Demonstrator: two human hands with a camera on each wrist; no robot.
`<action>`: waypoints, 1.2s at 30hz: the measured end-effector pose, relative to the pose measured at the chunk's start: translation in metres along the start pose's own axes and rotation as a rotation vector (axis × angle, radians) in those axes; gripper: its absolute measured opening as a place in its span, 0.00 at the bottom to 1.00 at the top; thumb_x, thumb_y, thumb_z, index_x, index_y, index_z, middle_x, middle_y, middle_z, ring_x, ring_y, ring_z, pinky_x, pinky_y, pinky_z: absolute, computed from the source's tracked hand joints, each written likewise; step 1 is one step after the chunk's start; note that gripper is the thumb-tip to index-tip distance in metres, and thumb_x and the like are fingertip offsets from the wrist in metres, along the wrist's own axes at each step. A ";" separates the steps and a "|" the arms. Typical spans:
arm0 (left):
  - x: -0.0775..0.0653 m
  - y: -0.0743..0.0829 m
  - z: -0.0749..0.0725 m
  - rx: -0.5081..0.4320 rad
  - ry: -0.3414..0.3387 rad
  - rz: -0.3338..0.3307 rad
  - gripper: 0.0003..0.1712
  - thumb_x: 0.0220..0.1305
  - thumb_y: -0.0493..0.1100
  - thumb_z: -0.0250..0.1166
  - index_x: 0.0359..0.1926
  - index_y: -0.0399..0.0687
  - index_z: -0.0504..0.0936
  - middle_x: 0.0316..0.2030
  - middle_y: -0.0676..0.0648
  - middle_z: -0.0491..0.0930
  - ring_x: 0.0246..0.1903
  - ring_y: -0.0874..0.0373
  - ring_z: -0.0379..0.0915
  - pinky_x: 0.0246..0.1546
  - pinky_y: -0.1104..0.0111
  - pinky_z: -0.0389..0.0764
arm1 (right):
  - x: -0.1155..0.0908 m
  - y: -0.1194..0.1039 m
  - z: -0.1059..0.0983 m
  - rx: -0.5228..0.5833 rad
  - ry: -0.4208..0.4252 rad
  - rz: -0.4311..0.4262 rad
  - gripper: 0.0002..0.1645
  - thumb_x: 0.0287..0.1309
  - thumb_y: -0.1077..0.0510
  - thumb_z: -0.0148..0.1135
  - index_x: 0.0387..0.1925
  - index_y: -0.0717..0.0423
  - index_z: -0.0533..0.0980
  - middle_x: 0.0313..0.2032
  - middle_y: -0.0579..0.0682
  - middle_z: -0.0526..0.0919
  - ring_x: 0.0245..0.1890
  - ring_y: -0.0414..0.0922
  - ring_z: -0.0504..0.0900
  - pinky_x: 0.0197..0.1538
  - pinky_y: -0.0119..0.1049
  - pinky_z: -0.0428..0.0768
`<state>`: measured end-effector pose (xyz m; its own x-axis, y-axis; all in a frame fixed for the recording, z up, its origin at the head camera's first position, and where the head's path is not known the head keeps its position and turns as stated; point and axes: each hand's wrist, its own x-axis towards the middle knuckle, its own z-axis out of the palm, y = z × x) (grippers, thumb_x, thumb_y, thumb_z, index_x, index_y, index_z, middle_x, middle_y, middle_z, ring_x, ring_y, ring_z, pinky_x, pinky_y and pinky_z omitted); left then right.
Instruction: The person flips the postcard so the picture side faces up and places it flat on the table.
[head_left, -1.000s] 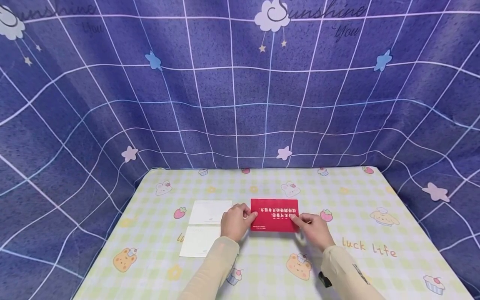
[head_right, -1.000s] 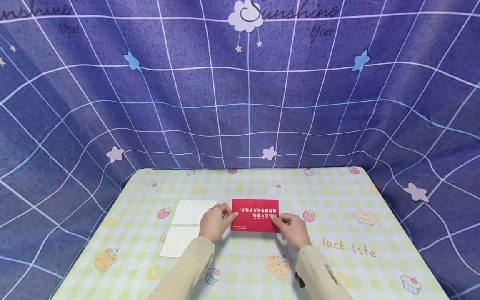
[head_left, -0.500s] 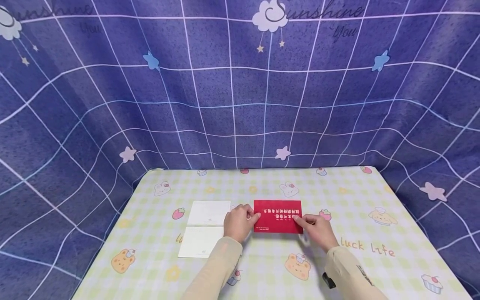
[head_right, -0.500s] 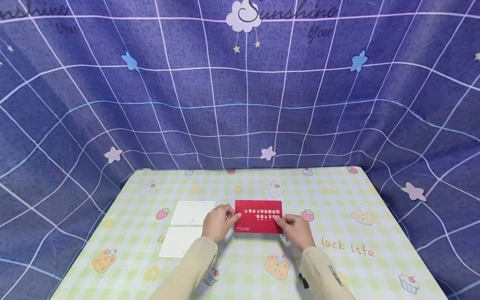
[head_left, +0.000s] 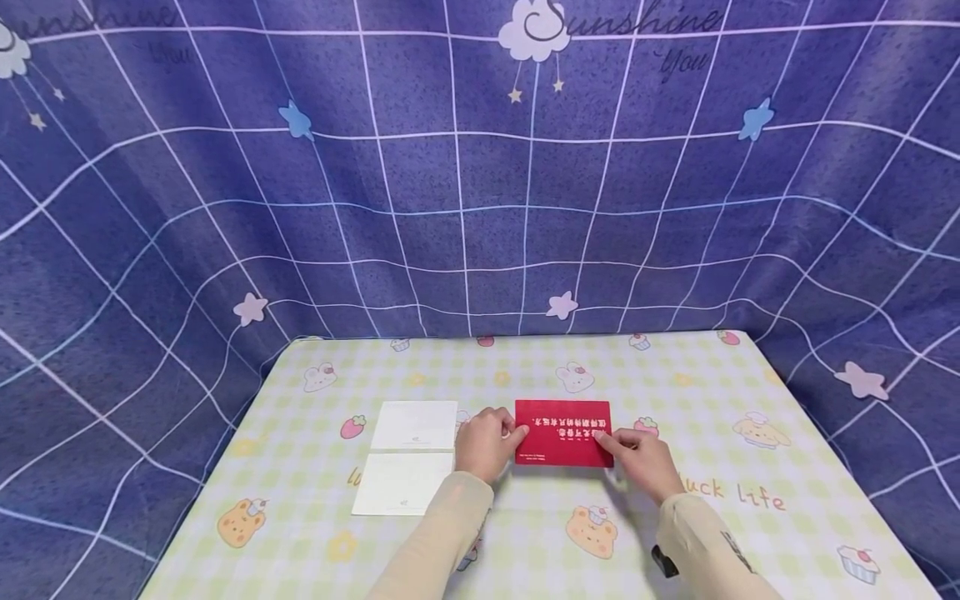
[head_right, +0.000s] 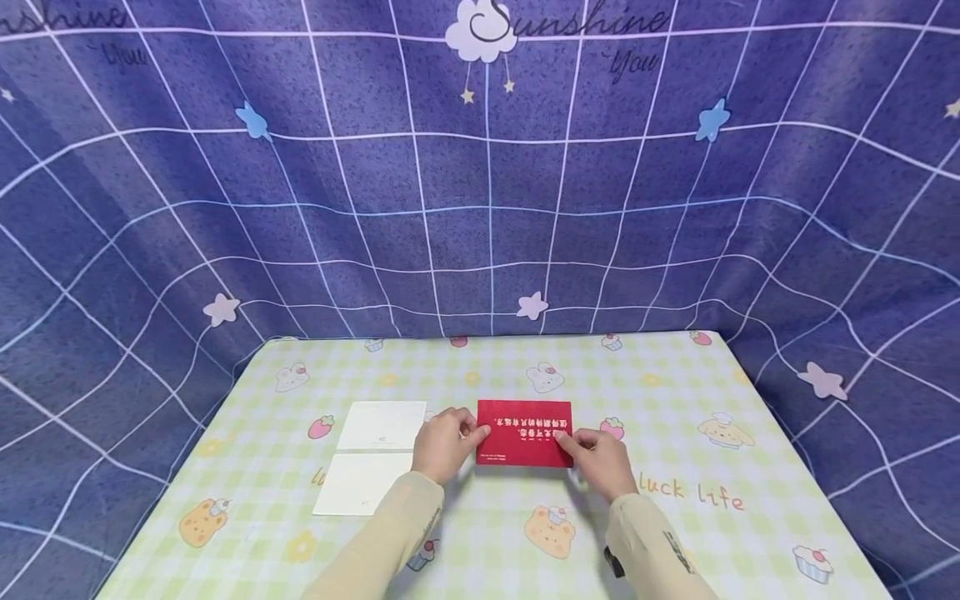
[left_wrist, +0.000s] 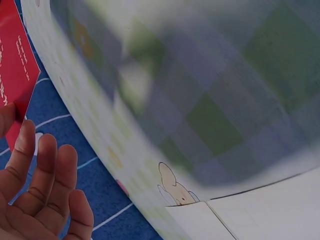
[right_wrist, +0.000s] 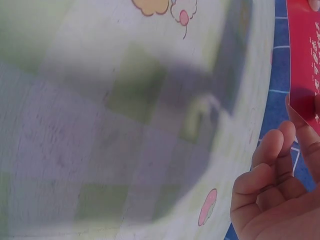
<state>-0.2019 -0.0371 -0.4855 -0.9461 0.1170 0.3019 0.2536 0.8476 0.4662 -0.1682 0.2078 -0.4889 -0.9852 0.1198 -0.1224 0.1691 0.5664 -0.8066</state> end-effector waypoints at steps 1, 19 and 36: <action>0.000 0.001 0.000 0.001 -0.002 -0.001 0.16 0.59 0.50 0.76 0.23 0.54 0.77 0.19 0.58 0.68 0.21 0.63 0.65 0.29 0.66 0.69 | 0.000 0.000 -0.001 -0.004 0.002 0.001 0.18 0.67 0.47 0.65 0.27 0.54 0.83 0.28 0.46 0.83 0.34 0.45 0.74 0.38 0.38 0.69; 0.002 0.019 0.004 0.007 -0.074 -0.028 0.17 0.60 0.50 0.75 0.24 0.52 0.77 0.19 0.56 0.68 0.21 0.62 0.65 0.31 0.65 0.70 | 0.002 0.010 -0.012 -0.032 0.007 0.016 0.18 0.66 0.47 0.65 0.28 0.55 0.84 0.31 0.47 0.83 0.39 0.48 0.74 0.38 0.39 0.67; 0.001 0.029 0.016 0.056 -0.091 -0.005 0.16 0.60 0.51 0.76 0.24 0.52 0.78 0.19 0.56 0.69 0.22 0.62 0.66 0.33 0.64 0.71 | -0.001 0.018 -0.023 -0.017 0.003 0.046 0.20 0.67 0.46 0.64 0.26 0.57 0.81 0.30 0.48 0.81 0.35 0.47 0.73 0.36 0.38 0.68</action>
<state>-0.1990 -0.0040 -0.4854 -0.9623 0.1573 0.2218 0.2397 0.8756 0.4194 -0.1638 0.2371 -0.4903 -0.9763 0.1485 -0.1576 0.2148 0.5742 -0.7900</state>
